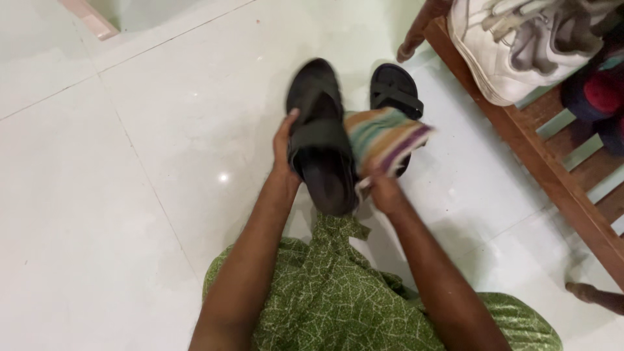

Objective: The person sits on the floor and wipes a pair of black sandals with a cloth. They clean the straps and soles of both sandals, then place them on the floor.

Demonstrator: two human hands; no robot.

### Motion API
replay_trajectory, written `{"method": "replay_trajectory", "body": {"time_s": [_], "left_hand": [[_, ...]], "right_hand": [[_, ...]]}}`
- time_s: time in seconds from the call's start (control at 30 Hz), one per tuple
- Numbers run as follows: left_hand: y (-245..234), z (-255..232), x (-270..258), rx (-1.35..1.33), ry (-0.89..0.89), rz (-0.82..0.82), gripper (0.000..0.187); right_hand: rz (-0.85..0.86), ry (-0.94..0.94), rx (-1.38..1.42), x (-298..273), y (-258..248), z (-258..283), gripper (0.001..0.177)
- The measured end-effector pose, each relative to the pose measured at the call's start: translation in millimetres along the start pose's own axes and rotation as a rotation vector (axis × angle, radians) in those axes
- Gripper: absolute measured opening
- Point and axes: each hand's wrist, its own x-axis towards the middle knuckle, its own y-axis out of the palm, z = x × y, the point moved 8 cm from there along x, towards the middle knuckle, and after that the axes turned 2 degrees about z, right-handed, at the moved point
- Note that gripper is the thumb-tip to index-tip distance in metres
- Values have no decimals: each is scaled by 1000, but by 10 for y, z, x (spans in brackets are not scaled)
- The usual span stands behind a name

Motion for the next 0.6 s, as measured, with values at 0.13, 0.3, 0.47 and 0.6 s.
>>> {"method": "replay_trajectory", "body": {"time_s": [0.13, 0.3, 0.47, 0.6], "left_hand": [[35, 362, -83, 124, -201, -8, 61], [28, 937, -198, 324, -417, 20, 61], [-109, 795, 24, 208, -171, -37, 61], [-186, -82, -2, -147, 263, 78, 62]], "right_hand": [[5, -195, -574, 83, 43, -74, 73], [-305, -146, -171, 253, -696, 372, 72], [-184, -78, -265, 97, -128, 723, 69], [193, -294, -222, -225, 747, 1235, 77]]}}
